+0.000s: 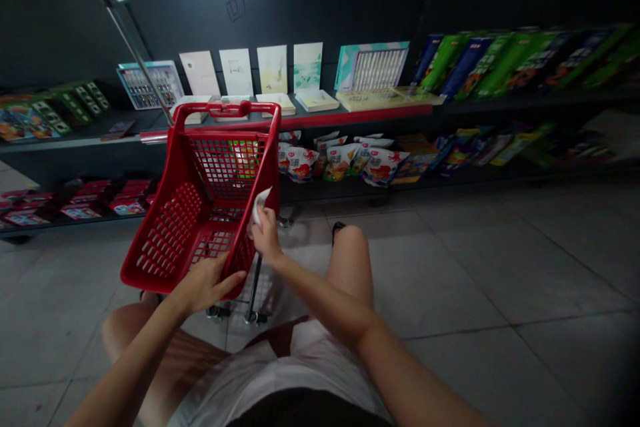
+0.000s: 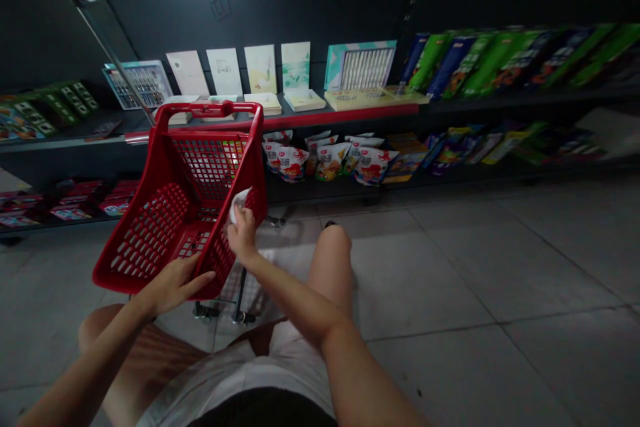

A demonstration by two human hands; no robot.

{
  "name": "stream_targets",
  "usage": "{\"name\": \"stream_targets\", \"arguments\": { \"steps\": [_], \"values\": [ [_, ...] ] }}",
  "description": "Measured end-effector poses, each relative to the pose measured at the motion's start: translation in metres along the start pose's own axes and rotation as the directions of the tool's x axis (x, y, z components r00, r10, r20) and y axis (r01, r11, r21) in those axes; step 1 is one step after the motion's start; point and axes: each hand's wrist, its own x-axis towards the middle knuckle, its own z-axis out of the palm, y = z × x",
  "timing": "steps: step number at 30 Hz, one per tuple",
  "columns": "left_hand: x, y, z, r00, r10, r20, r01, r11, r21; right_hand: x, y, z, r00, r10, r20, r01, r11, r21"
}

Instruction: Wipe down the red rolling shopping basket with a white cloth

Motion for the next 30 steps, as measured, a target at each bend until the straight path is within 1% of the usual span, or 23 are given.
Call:
{"name": "stream_targets", "arguments": {
  "steps": [2,4,6,8,9,11,14,15,16,18,19,20,21,22,23,25,26,27,28,29,30],
  "values": [
    [0.0,-0.002,0.001,0.999,0.028,-0.024,-0.029,0.999,-0.026,-0.059,-0.019,0.002,0.999,-0.03,-0.017,0.031,0.999,0.043],
    [-0.001,-0.006,0.004,0.998,0.054,-0.044,-0.056,0.997,-0.056,-0.108,-0.031,0.003,0.994,-0.105,-0.015,0.106,0.993,0.061],
    [-0.002,-0.011,0.006,0.996,0.071,-0.045,-0.074,0.995,-0.069,-0.14,-0.035,0.001,0.969,-0.245,0.03,0.243,0.968,0.07],
    [-0.003,-0.015,0.006,0.995,0.091,-0.034,-0.093,0.993,-0.076,-0.156,-0.032,-0.002,0.922,-0.376,0.092,0.371,0.926,0.069],
    [-0.004,-0.017,0.006,0.995,0.1,-0.031,-0.102,0.991,-0.081,-0.159,-0.029,-0.004,0.901,-0.417,0.118,0.412,0.909,0.065],
    [-0.007,-0.019,0.004,0.994,0.109,-0.029,-0.112,0.989,-0.093,-0.157,-0.023,-0.009,0.875,-0.455,0.163,0.449,0.891,0.074],
    [-0.011,-0.022,0.002,0.993,0.111,-0.038,-0.115,0.986,-0.117,-0.132,-0.021,-0.021,0.836,-0.513,0.197,0.483,0.857,0.18],
    [-0.012,-0.023,0.001,0.993,0.11,-0.046,-0.115,0.985,-0.126,-0.119,-0.023,-0.026,0.846,-0.501,0.18,0.466,0.86,0.207],
    [-0.012,-0.023,0.001,0.993,0.109,-0.053,-0.116,0.984,-0.135,-0.105,-0.026,-0.03,0.882,-0.45,0.139,0.417,0.884,0.213],
    [-0.013,-0.024,0.001,0.993,0.108,-0.055,-0.115,0.981,-0.159,-0.077,-0.036,-0.034,0.969,-0.247,0.001,0.243,0.952,0.188],
    [-0.012,-0.025,0.002,0.993,0.108,-0.051,-0.115,0.978,-0.172,-0.068,-0.042,-0.034,0.986,-0.153,-0.058,0.162,0.971,0.179],
    [-0.012,-0.025,0.002,0.993,0.109,-0.049,-0.117,0.976,-0.185,-0.063,-0.048,-0.033,0.991,-0.103,-0.088,0.117,0.978,0.173],
    [-0.011,-0.025,0.003,0.993,0.111,-0.049,-0.119,0.973,-0.197,-0.064,-0.054,-0.03,0.991,-0.104,-0.08,0.116,0.98,0.16],
    [-0.01,-0.025,0.003,0.992,0.11,-0.054,-0.119,0.971,-0.206,-0.071,-0.058,-0.027,0.989,-0.143,-0.038,0.147,0.98,0.136],
    [-0.01,-0.025,0.003,0.992,0.108,-0.061,-0.118,0.97,-0.211,-0.083,-0.061,-0.023,0.98,-0.197,0.026,0.193,0.975,0.106],
    [-0.009,-0.025,0.003,0.992,0.099,-0.076,-0.113,0.971,-0.212,-0.12,-0.057,-0.014,0.937,-0.306,0.166,0.3,0.952,0.061],
    [-0.009,-0.024,0.002,0.992,0.094,-0.082,-0.109,0.971,-0.211,-0.14,-0.05,-0.009,0.897,-0.368,0.245,0.361,0.93,0.077],
    [-0.009,-0.024,0.002,0.992,0.09,-0.086,-0.106,0.972,-0.209,-0.16,-0.041,-0.005,0.833,-0.435,0.342,0.417,0.9,0.129],
    [-0.01,-0.022,0.002,0.992,0.089,-0.087,-0.106,0.973,-0.207,-0.176,-0.03,-0.001,0.764,-0.468,0.445,0.424,0.883,0.2],
    [-0.01,-0.021,0.001,0.992,0.09,-0.086,-0.106,0.973,-0.203,-0.187,-0.017,0.003,0.739,-0.428,0.52,0.339,0.904,0.261],
    [-0.01,-0.019,0.001,0.992,0.09,-0.084,-0.105,0.975,-0.198,-0.194,-0.003,0.006,0.763,-0.318,0.562,0.179,0.94,0.289]
  ]
}}
